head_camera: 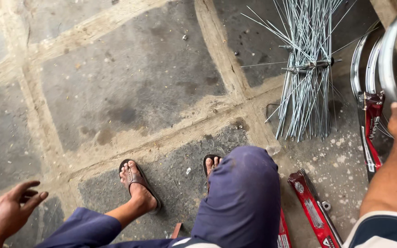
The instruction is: The person sits on the floor and installs spokes into a bicycle wheel rim, threading them through the hub and tightening them by hand. They then pick up a separate rim and a bundle of spokes, preparing to continue the assembly.
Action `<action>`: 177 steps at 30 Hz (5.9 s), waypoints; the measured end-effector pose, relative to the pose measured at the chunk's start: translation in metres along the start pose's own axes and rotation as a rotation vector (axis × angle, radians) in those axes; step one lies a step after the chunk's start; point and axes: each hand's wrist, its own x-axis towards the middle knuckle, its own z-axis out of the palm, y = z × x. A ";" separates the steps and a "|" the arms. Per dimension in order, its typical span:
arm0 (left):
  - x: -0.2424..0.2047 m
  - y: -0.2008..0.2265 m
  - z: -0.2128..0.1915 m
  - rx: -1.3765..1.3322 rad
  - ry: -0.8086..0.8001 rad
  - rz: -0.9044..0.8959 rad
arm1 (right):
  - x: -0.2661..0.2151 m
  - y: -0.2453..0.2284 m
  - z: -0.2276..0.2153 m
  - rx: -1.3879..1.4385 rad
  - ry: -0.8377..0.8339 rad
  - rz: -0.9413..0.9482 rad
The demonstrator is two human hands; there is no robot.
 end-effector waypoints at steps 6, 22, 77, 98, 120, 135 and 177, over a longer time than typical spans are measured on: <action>-0.032 0.042 -0.035 -0.054 0.189 0.081 | -0.072 -0.039 -0.021 -0.103 0.441 -0.403; -0.126 0.239 -0.144 -0.202 0.644 1.114 | -0.156 -0.075 -0.294 0.697 0.641 -0.395; -0.102 0.208 -0.082 -2.062 0.086 0.953 | -0.448 -0.565 -0.162 0.175 -0.794 -1.358; -0.095 0.208 -0.077 -1.953 0.000 0.831 | -0.356 -0.528 -0.232 0.222 -0.535 -1.045; -0.023 0.357 0.209 -0.429 0.167 0.833 | -0.225 -0.224 -0.067 0.522 -0.091 -0.060; 0.005 0.342 0.264 -0.115 -0.007 0.657 | 0.014 -0.235 0.077 0.069 -0.387 0.398; -0.073 0.365 0.074 -0.707 0.640 0.798 | -0.025 -0.205 -0.239 -0.485 0.116 -0.296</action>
